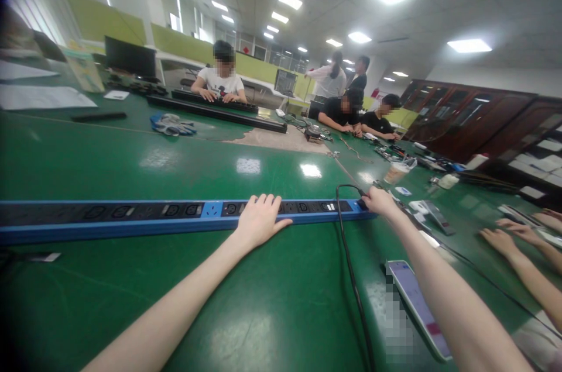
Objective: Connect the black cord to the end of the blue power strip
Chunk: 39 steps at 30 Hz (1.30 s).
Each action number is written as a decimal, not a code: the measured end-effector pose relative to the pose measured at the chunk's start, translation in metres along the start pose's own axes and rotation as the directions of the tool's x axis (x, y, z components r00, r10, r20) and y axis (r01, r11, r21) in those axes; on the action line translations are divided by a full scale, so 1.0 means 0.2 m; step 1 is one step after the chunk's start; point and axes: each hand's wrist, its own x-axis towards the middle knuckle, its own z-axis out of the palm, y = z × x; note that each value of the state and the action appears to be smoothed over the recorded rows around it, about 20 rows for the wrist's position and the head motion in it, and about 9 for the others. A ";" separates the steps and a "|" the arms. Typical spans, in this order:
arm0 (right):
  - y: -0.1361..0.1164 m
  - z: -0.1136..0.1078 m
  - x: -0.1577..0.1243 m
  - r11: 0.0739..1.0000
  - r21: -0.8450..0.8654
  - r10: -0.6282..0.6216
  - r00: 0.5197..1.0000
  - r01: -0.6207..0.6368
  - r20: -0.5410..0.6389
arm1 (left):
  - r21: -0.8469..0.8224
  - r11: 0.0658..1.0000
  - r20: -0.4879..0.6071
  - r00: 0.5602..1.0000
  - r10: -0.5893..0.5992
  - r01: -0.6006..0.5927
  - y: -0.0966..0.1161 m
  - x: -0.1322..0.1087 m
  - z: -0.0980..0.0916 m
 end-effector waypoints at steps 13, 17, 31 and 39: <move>0.02 0.05 -0.02 0.983 0.175 0.077 0.993 -0.061 -0.085 | 0.000 1.000 -0.004 1.000 -0.002 0.002 0.00 0.00 0.01; 0.12 0.04 -0.07 0.979 0.200 0.061 0.988 -0.032 -0.142 | 0.000 1.000 -0.008 1.000 0.002 -0.002 -0.01 -0.01 0.01; 0.33 0.05 0.02 0.997 0.058 0.061 0.968 -0.049 -0.241 | -0.005 1.000 -0.019 1.000 0.008 -0.008 -0.01 0.00 0.02; 0.26 0.06 0.02 0.994 0.015 0.112 0.968 -0.111 -0.225 | -0.006 1.000 -0.028 1.000 0.002 -0.002 -0.01 0.00 0.03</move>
